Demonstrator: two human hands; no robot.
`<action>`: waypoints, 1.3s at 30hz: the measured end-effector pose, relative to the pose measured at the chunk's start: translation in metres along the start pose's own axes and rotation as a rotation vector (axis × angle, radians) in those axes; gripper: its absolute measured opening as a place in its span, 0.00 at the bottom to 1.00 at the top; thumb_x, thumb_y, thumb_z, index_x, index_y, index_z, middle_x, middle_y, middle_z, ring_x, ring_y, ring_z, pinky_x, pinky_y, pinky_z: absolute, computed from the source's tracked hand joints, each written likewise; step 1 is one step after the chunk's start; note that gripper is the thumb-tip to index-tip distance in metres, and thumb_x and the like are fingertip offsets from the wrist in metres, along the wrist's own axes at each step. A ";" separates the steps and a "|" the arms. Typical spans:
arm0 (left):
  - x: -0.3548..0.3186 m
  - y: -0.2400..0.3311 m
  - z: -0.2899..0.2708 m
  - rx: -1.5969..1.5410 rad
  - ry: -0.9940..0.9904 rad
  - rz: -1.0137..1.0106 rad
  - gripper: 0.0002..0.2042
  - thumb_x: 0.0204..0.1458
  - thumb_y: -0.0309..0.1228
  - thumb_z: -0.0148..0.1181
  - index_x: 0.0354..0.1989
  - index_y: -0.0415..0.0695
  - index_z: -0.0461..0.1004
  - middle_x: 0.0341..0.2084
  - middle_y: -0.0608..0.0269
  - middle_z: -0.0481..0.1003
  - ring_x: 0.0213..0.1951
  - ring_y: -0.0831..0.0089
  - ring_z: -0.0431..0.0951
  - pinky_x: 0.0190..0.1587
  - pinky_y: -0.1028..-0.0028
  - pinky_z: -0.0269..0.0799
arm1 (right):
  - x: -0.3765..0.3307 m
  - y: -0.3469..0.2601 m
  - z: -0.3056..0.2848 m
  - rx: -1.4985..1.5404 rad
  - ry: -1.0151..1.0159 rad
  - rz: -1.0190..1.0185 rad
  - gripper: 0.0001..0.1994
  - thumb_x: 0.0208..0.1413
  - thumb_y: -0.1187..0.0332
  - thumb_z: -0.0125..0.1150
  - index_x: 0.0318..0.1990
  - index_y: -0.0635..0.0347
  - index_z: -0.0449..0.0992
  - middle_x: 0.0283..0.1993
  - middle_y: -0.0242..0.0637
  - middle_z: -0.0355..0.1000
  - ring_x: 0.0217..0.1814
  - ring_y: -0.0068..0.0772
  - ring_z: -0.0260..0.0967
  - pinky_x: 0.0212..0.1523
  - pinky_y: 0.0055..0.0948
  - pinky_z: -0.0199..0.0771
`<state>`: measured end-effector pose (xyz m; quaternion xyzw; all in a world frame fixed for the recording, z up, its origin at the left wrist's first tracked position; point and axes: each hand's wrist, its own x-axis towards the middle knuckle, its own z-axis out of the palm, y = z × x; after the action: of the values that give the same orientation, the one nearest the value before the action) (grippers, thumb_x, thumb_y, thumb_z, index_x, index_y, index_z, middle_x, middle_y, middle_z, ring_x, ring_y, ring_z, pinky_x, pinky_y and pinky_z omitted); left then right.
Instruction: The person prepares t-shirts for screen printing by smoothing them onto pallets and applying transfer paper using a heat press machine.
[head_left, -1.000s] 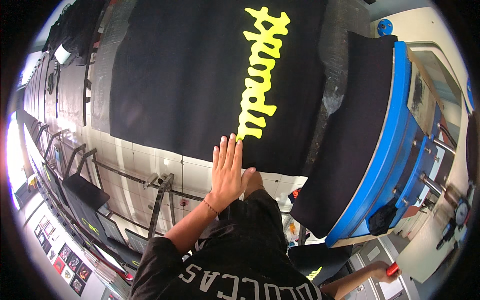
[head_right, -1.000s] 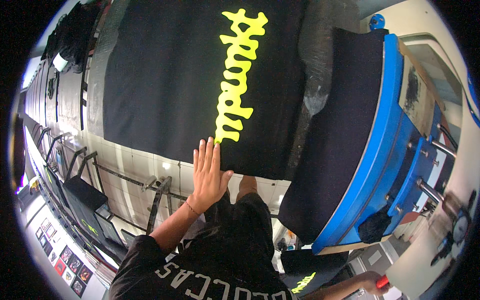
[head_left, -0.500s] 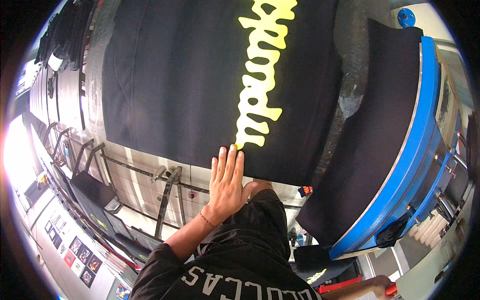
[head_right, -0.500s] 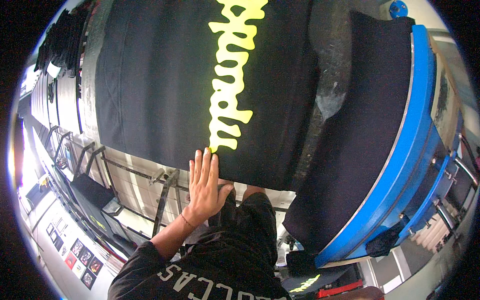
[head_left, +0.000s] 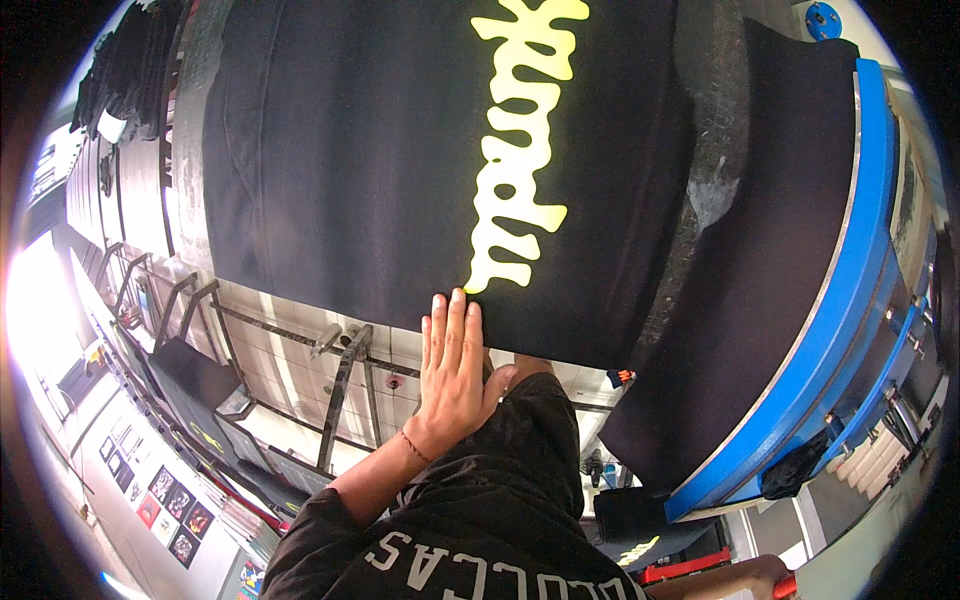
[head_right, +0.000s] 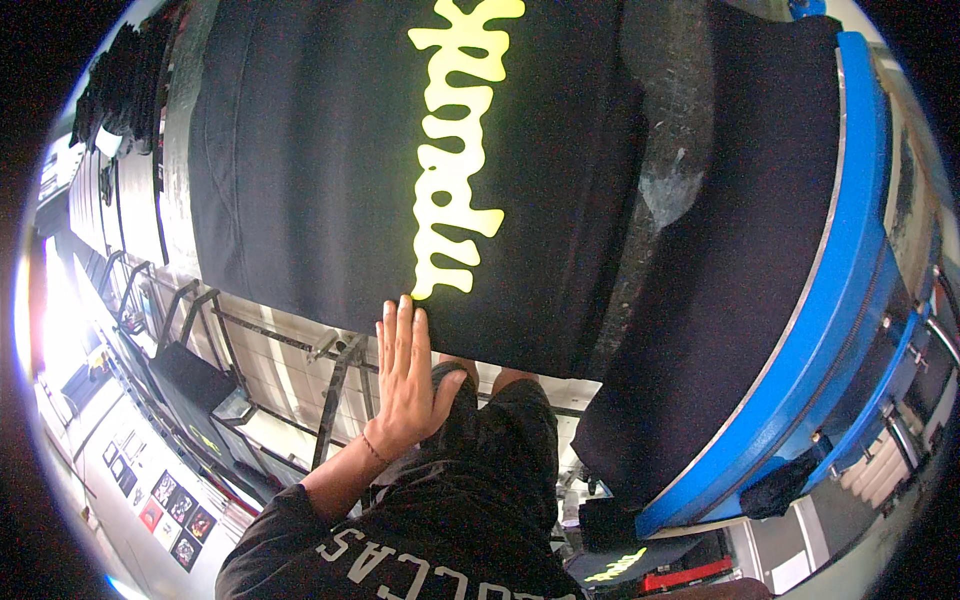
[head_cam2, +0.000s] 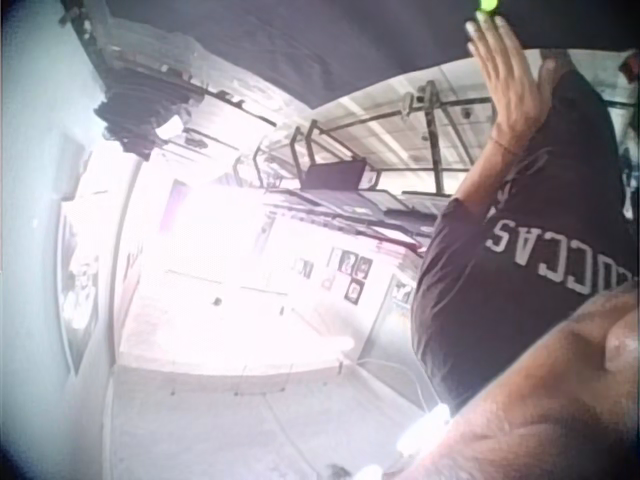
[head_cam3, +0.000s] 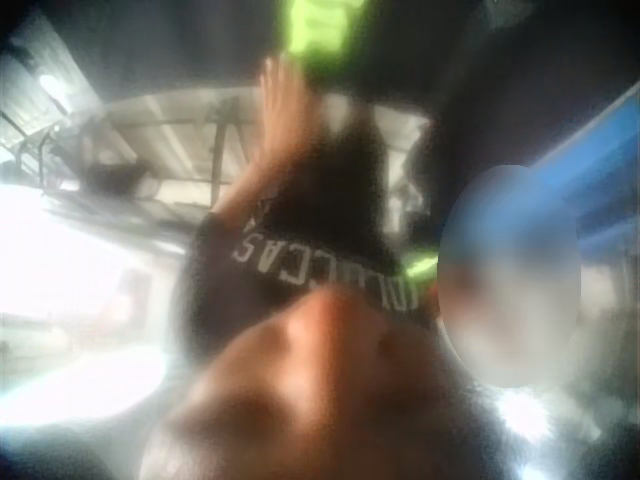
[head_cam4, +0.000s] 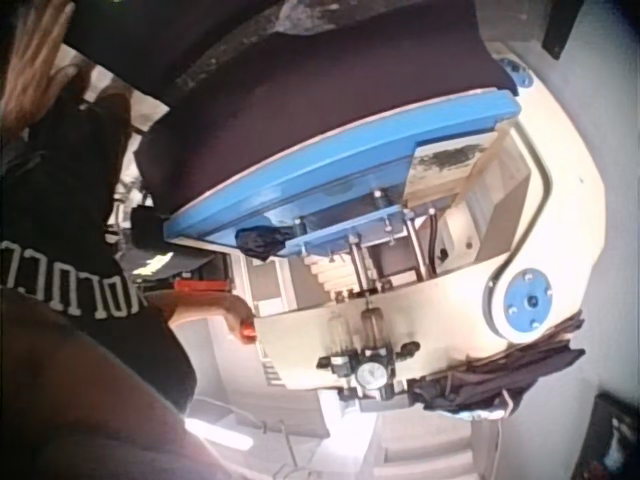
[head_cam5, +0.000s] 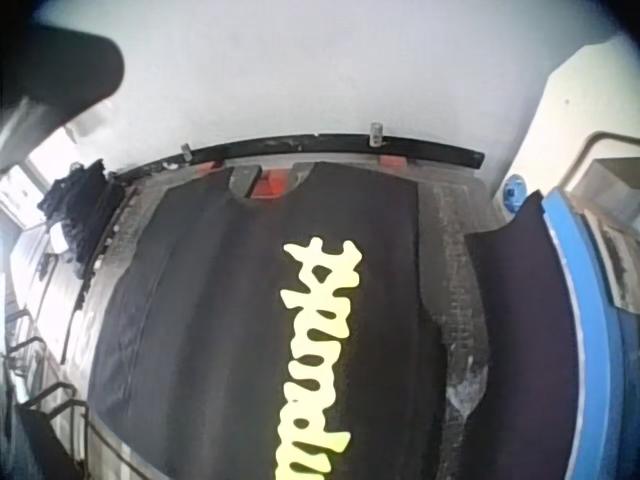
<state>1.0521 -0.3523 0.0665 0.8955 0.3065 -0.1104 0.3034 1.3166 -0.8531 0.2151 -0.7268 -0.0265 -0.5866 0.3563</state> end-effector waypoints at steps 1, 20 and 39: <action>0.003 0.001 0.000 0.007 0.021 -0.022 0.40 0.58 0.45 0.51 0.67 0.26 0.43 0.68 0.29 0.41 0.70 0.35 0.35 0.69 0.44 0.32 | 0.000 0.001 0.001 -0.002 0.000 0.000 0.19 0.52 0.62 0.48 0.34 0.73 0.77 0.37 0.48 0.75 0.42 0.41 0.72 0.51 0.40 0.69; 0.210 0.027 -0.056 0.254 0.456 0.289 0.36 0.60 0.51 0.48 0.64 0.28 0.55 0.66 0.35 0.52 0.68 0.37 0.48 0.68 0.46 0.44 | -0.009 0.016 -0.009 0.011 0.076 -0.009 0.18 0.51 0.62 0.49 0.34 0.72 0.77 0.36 0.48 0.75 0.42 0.41 0.72 0.50 0.40 0.70; 0.267 0.046 -0.051 0.326 0.520 0.439 0.34 0.59 0.51 0.48 0.65 0.35 0.57 0.65 0.44 0.56 0.67 0.44 0.53 0.68 0.51 0.48 | 0.009 0.031 -0.032 0.024 0.125 -0.071 0.18 0.50 0.62 0.50 0.35 0.72 0.77 0.36 0.48 0.75 0.41 0.41 0.72 0.49 0.40 0.70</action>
<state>1.2912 -0.2217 0.0263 0.9745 0.1523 0.1409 0.0853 1.3068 -0.8979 0.2098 -0.6831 -0.0372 -0.6427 0.3449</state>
